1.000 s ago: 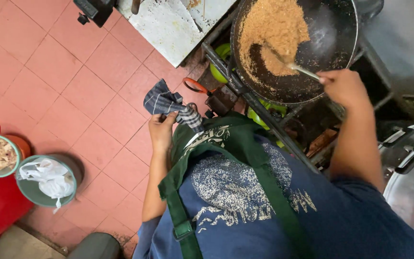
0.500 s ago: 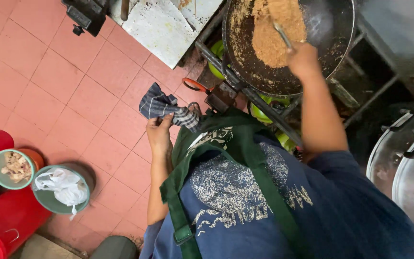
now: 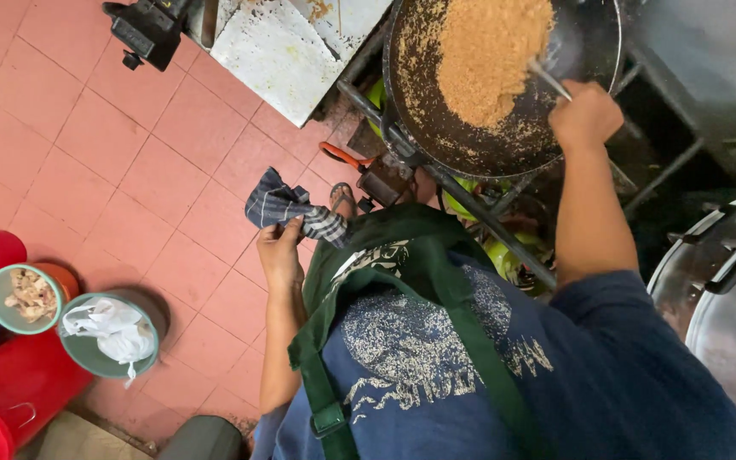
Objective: Stirring ingredients in a large pan on a stove in a kitchen.
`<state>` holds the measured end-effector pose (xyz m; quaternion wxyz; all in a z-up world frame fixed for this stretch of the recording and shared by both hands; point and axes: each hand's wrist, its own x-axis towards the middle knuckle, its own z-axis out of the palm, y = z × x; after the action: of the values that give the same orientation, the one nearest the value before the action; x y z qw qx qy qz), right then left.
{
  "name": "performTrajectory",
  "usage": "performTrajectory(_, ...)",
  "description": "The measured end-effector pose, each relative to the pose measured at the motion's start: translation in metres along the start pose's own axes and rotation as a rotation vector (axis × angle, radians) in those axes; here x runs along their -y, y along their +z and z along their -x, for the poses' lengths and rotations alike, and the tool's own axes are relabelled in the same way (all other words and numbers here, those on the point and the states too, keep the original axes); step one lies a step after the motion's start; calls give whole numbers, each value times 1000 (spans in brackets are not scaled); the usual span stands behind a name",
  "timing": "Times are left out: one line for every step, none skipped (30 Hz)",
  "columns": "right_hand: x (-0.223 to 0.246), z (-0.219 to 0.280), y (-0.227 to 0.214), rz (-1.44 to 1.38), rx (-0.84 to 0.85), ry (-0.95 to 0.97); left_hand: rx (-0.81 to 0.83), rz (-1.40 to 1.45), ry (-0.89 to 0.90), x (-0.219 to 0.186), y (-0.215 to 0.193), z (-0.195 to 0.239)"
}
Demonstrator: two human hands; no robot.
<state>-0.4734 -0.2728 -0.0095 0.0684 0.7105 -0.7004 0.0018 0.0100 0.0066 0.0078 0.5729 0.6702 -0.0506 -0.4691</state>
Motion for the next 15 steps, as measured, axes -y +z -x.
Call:
performTrajectory(8, -7, -6, -8, 2, 4, -1, -8, 4, 2, 1, 3)
performTrajectory(16, -14, -12, 43, -200, -124, 9, 5, 11, 3, 2, 5)
performTrajectory(24, -22, -19, 96, -401, -254, 19, 19, 16, 5, 4, 8)
performTrajectory(31, -23, -29, 91, -398, -249, 19, 12, 18, 8, 4, 9)
performTrajectory(38, -23, -39, 140, -377, -299, 9, 4, 2, 12, 5, 12)
performTrajectory(45, -24, -48, 189, -355, -349, -1, -3, -14, 16, 5, 13)
performTrajectory(46, -13, -51, 187, -349, -349, -3, -8, -18, 20, 4, 16)
performTrajectory(47, -2, -55, 268, -310, -401, -4, 12, -39, 23, 2, 19)
performTrajectory(49, 11, -59, 352, -270, -447, 0, 30, -62, 25, 0, 21)
performTrajectory(49, 30, -74, 352, -261, -442, 3, 21, -68, 24, -2, 24)
performTrajectory(50, 49, -89, 317, -206, -464, -18, 26, -78, 23, -2, 24)
performTrajectory(52, 68, -105, 282, -150, -486, -40, 30, -88, 22, -5, 24)
performTrajectory(49, 82, -115, 285, -146, -480, -35, 26, -91, 23, -10, 22)
performTrajectory(47, 96, -126, 259, -109, -401, -42, 11, -99, 23, -16, 21)
performTrajectory(46, 108, -135, 233, -80, -324, -49, 1, -100, 24, -21, 16)
